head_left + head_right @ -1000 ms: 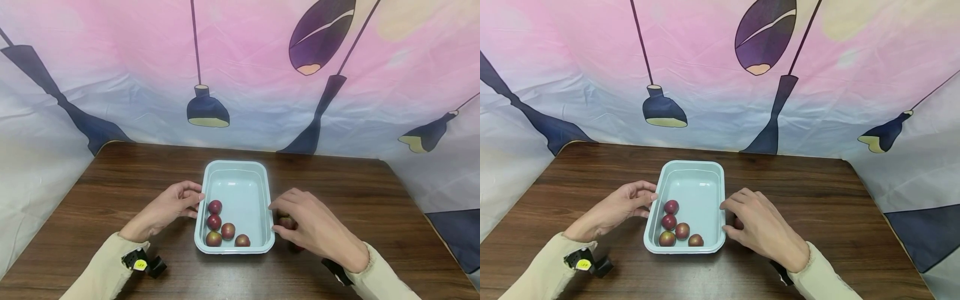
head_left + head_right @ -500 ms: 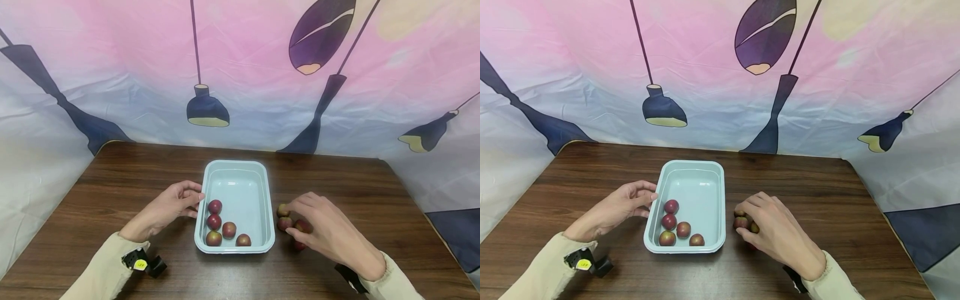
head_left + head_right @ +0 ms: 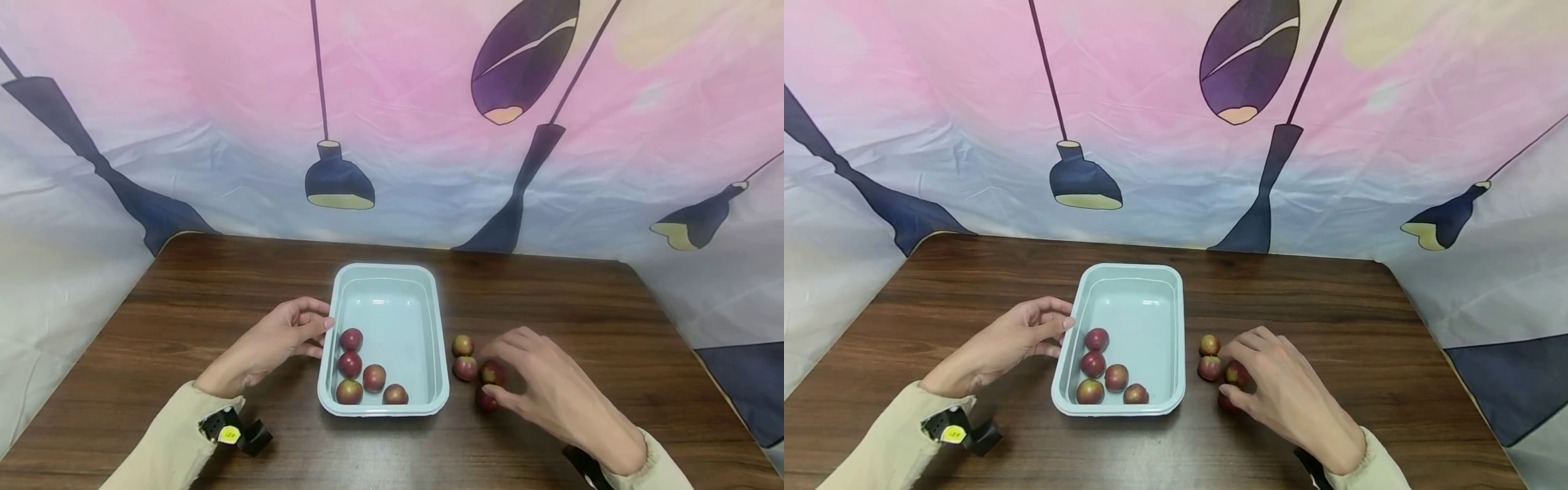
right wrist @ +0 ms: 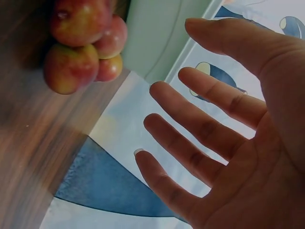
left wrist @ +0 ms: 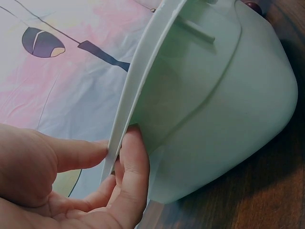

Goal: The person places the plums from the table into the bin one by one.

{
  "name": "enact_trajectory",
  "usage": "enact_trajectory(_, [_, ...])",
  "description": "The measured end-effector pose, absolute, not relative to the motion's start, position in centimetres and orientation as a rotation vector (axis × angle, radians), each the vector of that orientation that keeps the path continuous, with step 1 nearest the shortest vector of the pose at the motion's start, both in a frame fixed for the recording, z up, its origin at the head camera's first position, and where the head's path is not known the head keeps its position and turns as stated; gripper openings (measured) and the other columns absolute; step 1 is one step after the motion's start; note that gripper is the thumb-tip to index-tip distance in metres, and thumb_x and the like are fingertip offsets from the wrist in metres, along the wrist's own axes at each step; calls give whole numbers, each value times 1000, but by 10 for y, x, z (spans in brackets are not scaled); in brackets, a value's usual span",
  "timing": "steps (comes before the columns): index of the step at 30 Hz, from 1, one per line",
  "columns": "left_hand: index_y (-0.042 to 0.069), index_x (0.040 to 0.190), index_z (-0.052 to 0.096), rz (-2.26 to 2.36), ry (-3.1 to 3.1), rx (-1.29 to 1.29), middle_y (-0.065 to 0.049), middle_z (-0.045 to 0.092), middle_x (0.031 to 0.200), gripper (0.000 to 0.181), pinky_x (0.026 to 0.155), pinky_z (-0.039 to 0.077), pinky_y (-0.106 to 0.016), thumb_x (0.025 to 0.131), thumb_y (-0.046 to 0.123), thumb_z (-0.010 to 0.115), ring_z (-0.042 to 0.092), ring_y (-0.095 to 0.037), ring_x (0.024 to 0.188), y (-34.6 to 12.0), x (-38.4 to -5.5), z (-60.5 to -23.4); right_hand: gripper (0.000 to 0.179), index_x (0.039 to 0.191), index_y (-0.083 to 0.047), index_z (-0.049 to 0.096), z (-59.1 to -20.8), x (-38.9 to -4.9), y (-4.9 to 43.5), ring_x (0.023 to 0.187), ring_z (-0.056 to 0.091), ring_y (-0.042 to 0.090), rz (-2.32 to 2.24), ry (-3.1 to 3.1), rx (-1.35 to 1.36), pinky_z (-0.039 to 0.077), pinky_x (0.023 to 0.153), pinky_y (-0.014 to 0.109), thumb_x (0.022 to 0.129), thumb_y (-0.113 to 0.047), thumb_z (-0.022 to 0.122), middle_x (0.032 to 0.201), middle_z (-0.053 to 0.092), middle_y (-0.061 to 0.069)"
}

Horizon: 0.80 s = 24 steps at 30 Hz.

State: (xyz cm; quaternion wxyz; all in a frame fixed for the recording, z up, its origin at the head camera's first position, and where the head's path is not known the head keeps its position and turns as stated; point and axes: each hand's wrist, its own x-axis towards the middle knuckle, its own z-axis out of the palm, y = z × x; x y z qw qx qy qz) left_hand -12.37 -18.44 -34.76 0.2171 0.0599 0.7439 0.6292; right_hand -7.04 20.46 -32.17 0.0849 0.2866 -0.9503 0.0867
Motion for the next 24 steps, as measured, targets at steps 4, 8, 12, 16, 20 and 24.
enact_trajectory(4, [-8, 139, 43, 1748, 2060, 174, -20, 66, 114, 44, 84, 65, -32, 106, 19, 55, 68, -18, 97, -184, -124, -348, 38, 107, -25, 73, -327, -68, 208, 103, 62, 8, 241, -2833, 840, 60, 85, 36, 75, -35, 91, 107, 69, -12])
enact_trajectory(8, [-8, 139, 43, 1749, 2062, 175, -19, 66, 114, 44, 84, 65, -32, 106, 19, 55, 68, -18, 97, -185, -124, -349, 36, 105, -26, 73, -332, -66, 209, 101, 61, 5, 248, -2843, 819, 60, 84, 34, 75, -35, 91, 105, 68, -13])
enact_trajectory(12, [-8, 139, 43, 1745, 2065, 171, -19, 66, 113, 44, 84, 65, -32, 106, 19, 55, 68, -18, 97, -184, -124, -348, 31, 101, -30, 71, -335, -63, 211, 100, 59, 3, 254, -2857, 807, 59, 82, 33, 76, -36, 90, 102, 66, -15])
enact_trajectory(16, [-9, 139, 43, 1745, 2064, 169, -20, 67, 114, 44, 84, 65, -32, 106, 19, 55, 69, -18, 97, -184, -123, -347, 32, 100, -29, 72, -339, -61, 212, 99, 59, 3, 244, -2856, 809, 60, 81, 32, 75, -35, 91, 100, 66, -16])
enact_trajectory(20, [-9, 139, 43, 1745, 2067, 168, -22, 66, 115, 44, 84, 65, -32, 106, 18, 55, 69, -18, 96, -184, -123, -346, 35, 101, -26, 72, -343, -59, 213, 98, 59, 3, 232, -2857, 822, 60, 80, 30, 73, -34, 91, 100, 67, -14])
enact_trajectory(24, [-9, 139, 43, 1748, 2065, 170, -23, 66, 116, 44, 84, 65, -31, 106, 18, 55, 69, -18, 96, -184, -123, -347, 36, 102, -24, 73, -346, -57, 215, 98, 59, 4, 224, -2852, 830, 60, 79, 28, 73, -34, 91, 100, 68, -13])
